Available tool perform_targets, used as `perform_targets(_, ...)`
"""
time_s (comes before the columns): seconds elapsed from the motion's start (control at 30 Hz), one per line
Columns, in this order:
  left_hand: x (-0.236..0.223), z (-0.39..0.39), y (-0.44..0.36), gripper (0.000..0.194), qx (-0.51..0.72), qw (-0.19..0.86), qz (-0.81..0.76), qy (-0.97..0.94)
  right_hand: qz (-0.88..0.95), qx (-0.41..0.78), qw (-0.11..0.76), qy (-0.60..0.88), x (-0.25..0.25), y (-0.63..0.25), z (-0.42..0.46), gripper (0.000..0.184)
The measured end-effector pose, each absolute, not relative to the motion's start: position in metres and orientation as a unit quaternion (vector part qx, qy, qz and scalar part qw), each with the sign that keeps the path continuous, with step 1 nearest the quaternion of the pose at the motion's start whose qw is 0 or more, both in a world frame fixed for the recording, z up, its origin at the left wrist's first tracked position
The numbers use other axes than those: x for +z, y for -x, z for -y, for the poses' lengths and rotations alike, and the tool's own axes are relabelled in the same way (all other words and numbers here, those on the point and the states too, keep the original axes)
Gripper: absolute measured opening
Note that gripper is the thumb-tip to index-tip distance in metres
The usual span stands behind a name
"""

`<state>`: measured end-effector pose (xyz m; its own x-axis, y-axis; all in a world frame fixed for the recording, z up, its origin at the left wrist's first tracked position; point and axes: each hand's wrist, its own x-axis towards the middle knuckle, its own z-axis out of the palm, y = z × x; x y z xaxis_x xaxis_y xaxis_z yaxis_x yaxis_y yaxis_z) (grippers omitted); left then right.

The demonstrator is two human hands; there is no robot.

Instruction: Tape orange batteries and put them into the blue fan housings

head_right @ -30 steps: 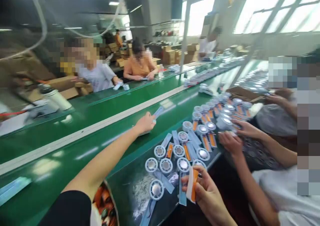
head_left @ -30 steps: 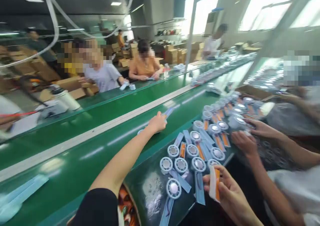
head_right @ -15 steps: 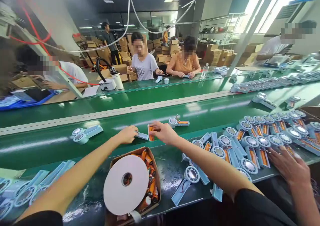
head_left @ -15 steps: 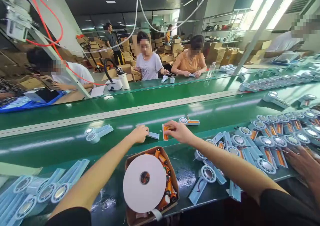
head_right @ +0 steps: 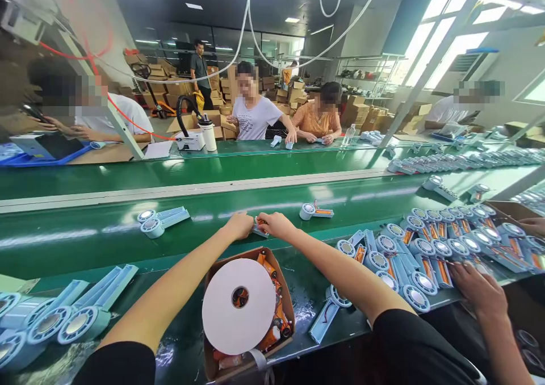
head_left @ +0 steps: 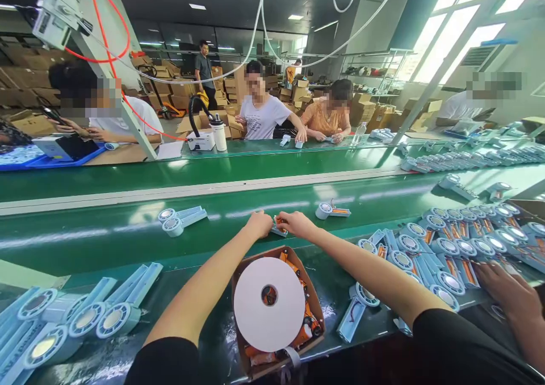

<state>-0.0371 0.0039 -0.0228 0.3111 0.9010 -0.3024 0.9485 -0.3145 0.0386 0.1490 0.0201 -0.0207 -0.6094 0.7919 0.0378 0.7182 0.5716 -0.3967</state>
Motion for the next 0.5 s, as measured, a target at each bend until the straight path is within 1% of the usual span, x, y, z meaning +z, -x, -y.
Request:
perform_targets(0.23,-0.019,-0.015,0.037,0.034,-0.060,0.139,-0.594,-0.790,0.895,0.106,0.025,0.432,-0.018,-0.161,-0.017,0.030)
perform_targets(0.4,-0.022,-0.014,0.034,0.037,-0.013,0.145,-0.628,-0.765,0.906,0.083,-0.038,0.413,-0.018,-0.155,-0.016,0.029)
perform_targets(0.5,-0.024,-0.017,0.027,0.039,0.002,0.144,-0.649,-0.747,0.906,0.068,-0.076,0.412,-0.020,-0.148,-0.017,0.035)
